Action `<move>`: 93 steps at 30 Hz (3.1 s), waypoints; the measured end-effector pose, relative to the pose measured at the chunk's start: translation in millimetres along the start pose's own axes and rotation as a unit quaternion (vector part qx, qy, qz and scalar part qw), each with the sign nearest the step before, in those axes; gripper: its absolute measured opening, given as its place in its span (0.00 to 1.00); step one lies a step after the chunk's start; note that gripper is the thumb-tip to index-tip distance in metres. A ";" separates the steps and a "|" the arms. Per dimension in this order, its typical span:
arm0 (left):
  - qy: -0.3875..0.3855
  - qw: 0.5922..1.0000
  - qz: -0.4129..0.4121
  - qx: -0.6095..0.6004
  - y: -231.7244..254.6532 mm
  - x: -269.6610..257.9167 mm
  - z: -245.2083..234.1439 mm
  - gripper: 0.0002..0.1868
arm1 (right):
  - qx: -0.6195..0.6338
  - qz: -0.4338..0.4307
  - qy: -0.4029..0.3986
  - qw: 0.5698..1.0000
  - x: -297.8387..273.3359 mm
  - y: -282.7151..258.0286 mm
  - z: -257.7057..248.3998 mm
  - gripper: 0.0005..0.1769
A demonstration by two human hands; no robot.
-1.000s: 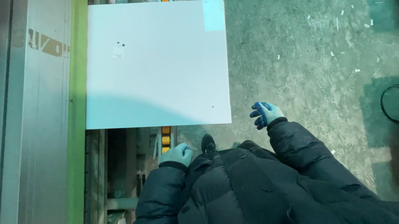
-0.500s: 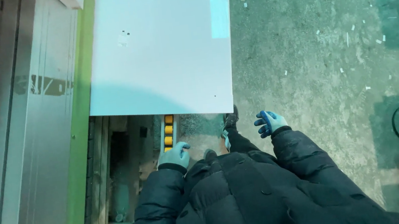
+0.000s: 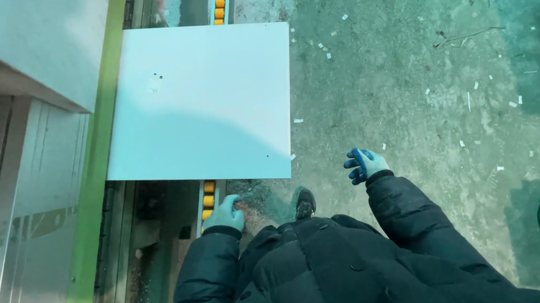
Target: The person carries a white board to a cutting machine, positions it on the conveyor, and cuts it. They then use a utility knife to score the board's edge and repeat the process with another board.
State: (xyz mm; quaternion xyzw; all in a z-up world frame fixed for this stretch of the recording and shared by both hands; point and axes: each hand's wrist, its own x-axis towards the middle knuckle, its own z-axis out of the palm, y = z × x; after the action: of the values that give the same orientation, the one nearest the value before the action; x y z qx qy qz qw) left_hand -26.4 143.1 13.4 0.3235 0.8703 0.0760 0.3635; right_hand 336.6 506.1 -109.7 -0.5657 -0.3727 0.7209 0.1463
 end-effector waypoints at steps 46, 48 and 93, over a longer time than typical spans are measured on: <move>0.166 0.979 -0.090 0.077 158.5 508.4 -138.2 0.66 | -0.018 -0.006 0.085 0.996 279.7 -324.7 89.9 0.24; 0.156 0.982 -0.082 0.067 169.2 517.2 -149.1 0.64 | -0.016 -0.007 0.083 0.996 294.4 -333.8 93.6 0.24; 0.196 0.952 -0.218 0.092 426.8 883.6 -325.8 0.66 | -0.003 0.077 0.032 0.996 746.3 -710.2 57.6 0.24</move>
State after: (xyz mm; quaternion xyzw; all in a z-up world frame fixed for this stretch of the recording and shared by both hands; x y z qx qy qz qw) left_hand -496.8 1055.6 -109.4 0.1369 0.9769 -0.0236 0.1623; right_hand -103.1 1439.3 -133.1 -0.6158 -0.3252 0.7107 0.1000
